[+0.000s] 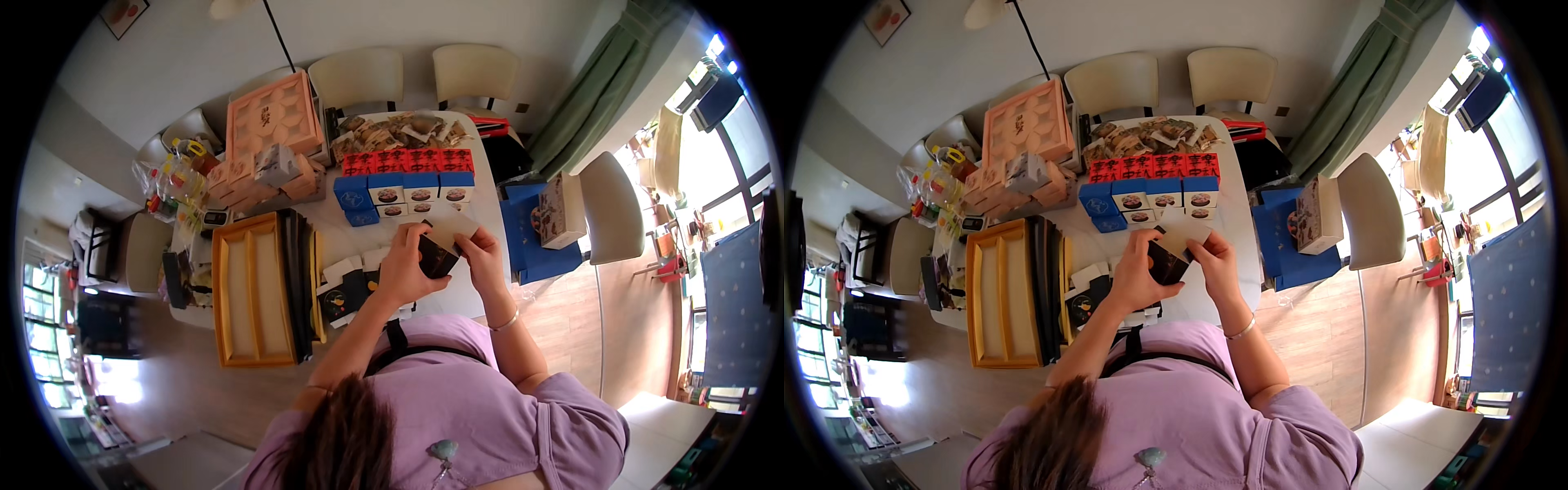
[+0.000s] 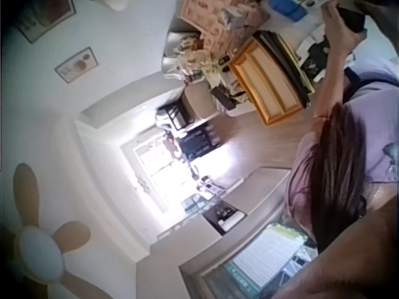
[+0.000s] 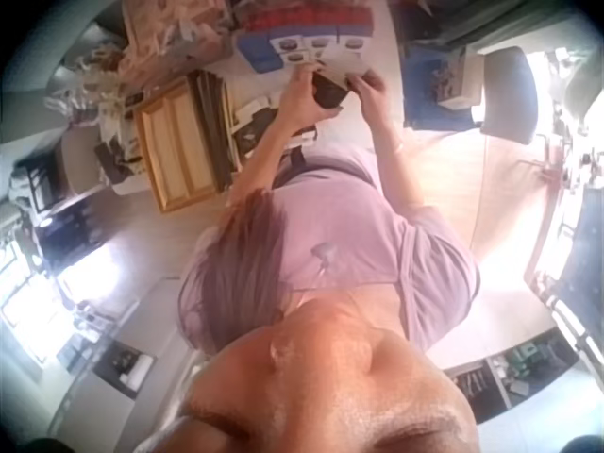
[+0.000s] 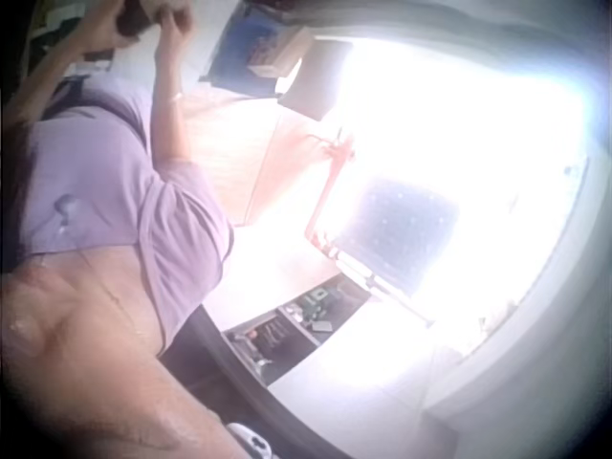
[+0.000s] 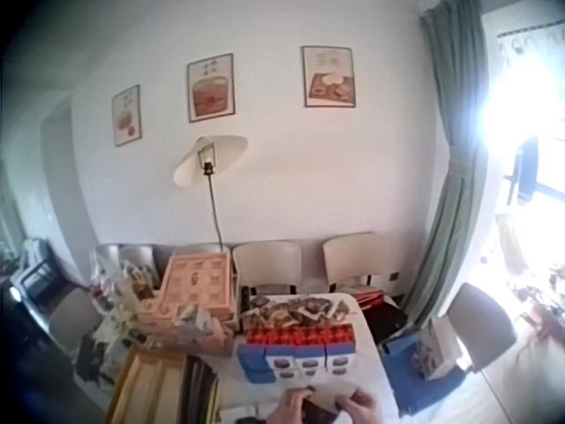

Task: The person assembles small black boxes by folding white paper inserts and placing them inside the boxes. They then close the boxes and arrange them on the table.

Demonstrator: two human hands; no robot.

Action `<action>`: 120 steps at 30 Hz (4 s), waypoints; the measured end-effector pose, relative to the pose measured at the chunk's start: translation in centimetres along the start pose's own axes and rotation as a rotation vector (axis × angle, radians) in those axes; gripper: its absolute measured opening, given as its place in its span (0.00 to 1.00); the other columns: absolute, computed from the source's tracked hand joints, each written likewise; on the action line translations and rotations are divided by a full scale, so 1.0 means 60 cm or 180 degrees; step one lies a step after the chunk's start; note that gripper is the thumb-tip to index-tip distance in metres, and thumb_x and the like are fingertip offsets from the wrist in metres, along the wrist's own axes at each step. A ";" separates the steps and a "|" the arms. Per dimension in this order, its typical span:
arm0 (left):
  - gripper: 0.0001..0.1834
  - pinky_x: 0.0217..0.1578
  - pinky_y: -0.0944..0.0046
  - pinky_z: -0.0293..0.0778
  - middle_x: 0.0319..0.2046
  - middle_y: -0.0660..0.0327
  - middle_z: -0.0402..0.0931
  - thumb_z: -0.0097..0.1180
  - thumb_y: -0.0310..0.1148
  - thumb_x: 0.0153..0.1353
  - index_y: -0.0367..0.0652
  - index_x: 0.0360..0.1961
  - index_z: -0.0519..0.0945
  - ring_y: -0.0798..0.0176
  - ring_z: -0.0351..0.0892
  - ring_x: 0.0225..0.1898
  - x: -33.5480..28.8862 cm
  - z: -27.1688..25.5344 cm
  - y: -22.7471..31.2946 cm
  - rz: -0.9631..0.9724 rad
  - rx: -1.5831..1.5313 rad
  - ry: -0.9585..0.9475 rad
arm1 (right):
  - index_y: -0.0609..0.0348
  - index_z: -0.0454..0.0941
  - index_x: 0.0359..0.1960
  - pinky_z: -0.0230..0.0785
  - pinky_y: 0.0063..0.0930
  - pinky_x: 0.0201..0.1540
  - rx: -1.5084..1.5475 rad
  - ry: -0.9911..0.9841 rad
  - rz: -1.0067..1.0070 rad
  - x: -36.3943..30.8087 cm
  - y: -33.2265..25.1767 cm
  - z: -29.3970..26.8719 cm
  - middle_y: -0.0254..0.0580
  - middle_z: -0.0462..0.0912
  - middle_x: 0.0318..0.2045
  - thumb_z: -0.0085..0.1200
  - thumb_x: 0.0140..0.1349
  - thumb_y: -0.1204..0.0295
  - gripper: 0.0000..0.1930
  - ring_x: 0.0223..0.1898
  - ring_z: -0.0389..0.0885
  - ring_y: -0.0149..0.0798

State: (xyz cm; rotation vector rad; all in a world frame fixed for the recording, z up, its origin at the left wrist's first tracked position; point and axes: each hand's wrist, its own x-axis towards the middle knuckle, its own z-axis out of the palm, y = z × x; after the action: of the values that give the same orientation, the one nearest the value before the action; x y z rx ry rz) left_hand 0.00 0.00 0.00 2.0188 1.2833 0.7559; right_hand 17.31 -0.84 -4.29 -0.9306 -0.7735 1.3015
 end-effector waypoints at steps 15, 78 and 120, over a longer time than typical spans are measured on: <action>0.54 0.43 0.54 0.76 0.53 0.51 0.65 0.77 0.39 0.33 0.46 0.62 0.57 0.48 0.74 0.48 -0.007 -0.001 -0.003 -0.0232 0.0152 0.0168 | 0.64 0.76 0.55 0.72 0.24 0.50 0.0163 -0.0209 0.0193 -0.015 0.011 0.014 0.41 0.81 0.48 0.49 0.70 0.67 0.17 0.48 0.77 0.28; 0.38 0.56 0.59 0.67 0.64 0.53 0.65 0.60 0.34 0.58 0.40 0.69 0.61 0.57 0.68 0.61 -0.044 0.223 -0.292 -0.2397 -0.2797 -0.0929 | 0.55 0.62 0.52 0.77 0.35 0.32 0.0116 0.1906 0.1588 0.076 0.311 -0.198 0.39 0.79 0.39 0.67 0.55 0.67 0.28 0.33 0.80 0.36; 0.56 0.64 0.32 0.52 0.72 0.40 0.39 0.73 0.41 0.40 0.45 0.70 0.55 0.37 0.38 0.73 -0.195 0.152 -0.386 -0.1896 0.1344 -0.0378 | 0.62 0.82 0.35 0.77 0.33 0.26 -0.2454 -0.0229 0.2180 0.030 0.423 -0.004 0.44 0.83 0.23 0.61 0.51 0.69 0.12 0.24 0.83 0.38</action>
State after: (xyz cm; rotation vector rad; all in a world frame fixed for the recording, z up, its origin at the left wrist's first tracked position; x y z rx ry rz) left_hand -10.58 -4.85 -24.92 1.7819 1.9579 0.0866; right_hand 6.55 1.52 -27.24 -1.8910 -1.0949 1.6492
